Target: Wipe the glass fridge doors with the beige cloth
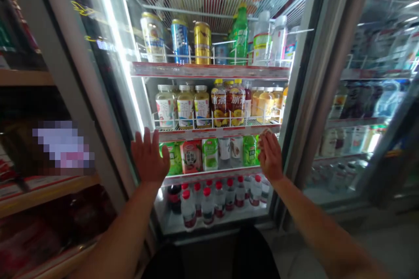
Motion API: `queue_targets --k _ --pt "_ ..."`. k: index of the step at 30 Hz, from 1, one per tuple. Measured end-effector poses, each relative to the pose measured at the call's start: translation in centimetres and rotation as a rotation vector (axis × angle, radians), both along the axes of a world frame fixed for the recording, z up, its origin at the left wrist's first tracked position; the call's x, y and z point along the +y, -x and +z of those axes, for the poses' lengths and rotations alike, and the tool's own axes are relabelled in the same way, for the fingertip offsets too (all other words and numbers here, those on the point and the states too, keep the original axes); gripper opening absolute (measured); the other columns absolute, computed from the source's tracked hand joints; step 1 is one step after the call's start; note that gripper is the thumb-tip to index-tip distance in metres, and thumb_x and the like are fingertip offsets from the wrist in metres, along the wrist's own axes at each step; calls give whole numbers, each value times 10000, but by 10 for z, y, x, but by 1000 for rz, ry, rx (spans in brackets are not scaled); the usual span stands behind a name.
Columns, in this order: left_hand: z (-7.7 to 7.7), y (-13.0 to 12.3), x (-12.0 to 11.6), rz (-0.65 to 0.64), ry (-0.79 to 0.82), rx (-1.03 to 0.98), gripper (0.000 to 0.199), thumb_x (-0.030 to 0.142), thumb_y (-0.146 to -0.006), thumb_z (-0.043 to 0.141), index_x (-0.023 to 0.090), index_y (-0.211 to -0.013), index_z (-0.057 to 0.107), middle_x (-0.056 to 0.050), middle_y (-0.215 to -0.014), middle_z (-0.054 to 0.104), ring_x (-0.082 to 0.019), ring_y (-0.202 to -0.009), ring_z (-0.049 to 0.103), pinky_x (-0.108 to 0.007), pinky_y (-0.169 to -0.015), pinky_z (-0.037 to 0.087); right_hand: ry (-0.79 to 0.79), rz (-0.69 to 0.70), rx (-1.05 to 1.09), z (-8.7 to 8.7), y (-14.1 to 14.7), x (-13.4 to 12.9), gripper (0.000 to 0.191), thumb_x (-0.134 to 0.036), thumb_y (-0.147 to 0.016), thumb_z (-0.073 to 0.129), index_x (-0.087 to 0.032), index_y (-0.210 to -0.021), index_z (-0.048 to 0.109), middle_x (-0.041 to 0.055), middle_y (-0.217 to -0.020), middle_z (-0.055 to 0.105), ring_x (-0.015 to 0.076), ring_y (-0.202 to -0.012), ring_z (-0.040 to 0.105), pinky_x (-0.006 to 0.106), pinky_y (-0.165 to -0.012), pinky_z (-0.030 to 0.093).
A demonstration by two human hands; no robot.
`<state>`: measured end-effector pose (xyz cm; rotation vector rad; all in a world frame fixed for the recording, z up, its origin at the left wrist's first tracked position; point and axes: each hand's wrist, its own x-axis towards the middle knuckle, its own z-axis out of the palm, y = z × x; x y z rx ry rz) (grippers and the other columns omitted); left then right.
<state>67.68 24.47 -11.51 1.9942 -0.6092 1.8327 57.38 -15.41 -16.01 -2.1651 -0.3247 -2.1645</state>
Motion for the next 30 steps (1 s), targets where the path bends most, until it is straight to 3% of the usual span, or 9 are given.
queue_targets --k 2,4,6,9,13,15,17,23,30 --pt "-1 5 -4 16 2 -20 641 324 -1036 458 197 -1633 261 -149 -1674 237 -332 -1571 128 -597 -1263 151 51 -1 39 -7 2 -4 651 -137 -1013 433 -254 -1629 257 112 -1601 438 297 -1510 367 560 -1179 461" --pt "0 12 -11 14 0 -44 691 316 -1024 504 212 -1644 217 -146 -1694 152 -330 -1575 99 -601 -1265 134 37 -12 37 0 1 -13 642 -147 -1017 436 -258 -1626 267 112 -1596 444 300 -1513 360 574 -1186 442" --pt "3 19 -22 -20 -41 -69 701 320 -1003 562 243 -1632 262 -125 -1698 154 -321 -1575 105 -585 -1273 124 -79 -21 -33 17 -2 -23 602 -161 -1031 409 -253 -1616 300 120 -1597 438 302 -1516 353 596 -1198 406" --pt "10 23 -43 -96 -149 -62 598 328 -998 577 283 -1570 409 -85 -1659 304 -294 -1570 146 -547 -1284 126 -332 10 -146 30 -7 -28 545 -194 -1049 379 -223 -1593 363 144 -1605 418 289 -1505 374 563 -1200 405" --pt "14 16 -64 -121 -176 -37 554 334 -1018 524 251 -1560 437 -91 -1630 360 -274 -1572 117 -521 -1292 95 -466 20 -118 -1 -7 -20 543 -230 -1050 402 -210 -1591 368 158 -1611 401 292 -1505 371 557 -1214 374" --pt "12 12 -68 -99 -168 -48 570 333 -1017 520 248 -1571 418 -91 -1626 362 -267 -1573 103 -515 -1295 77 -458 11 -84 -17 -6 -18 559 -232 -1048 405 -216 -1604 337 155 -1629 370 293 -1520 341 574 -1226 344" --pt "9 9 -69 -92 -157 -42 569 341 -1016 516 257 -1571 420 -82 -1624 365 -266 -1572 100 -514 -1297 70 -446 1 -77 -17 -7 -18 567 -230 -1052 387 -223 -1613 310 147 -1647 338 288 -1532 314 581 -1234 329" --pt "8 11 -69 -90 -153 -43 569 341 -1021 512 248 -1575 414 -82 -1627 356 -265 -1572 99 -499 -1299 62 -316 -1 -134 26 -17 2 556 -196 -1054 324 -203 -1611 320 143 -1640 353 304 -1543 287 604 -1230 335" --pt "9 14 -70 -47 -165 -107 588 308 -1030 512 243 -1596 368 -81 -1633 334 -265 -1570 124 -483 -1296 88 28 86 65 3 -11 62 654 -117 -1016 401 -250 -1635 235 110 -1606 430 288 -1523 342 551 -1196 420"
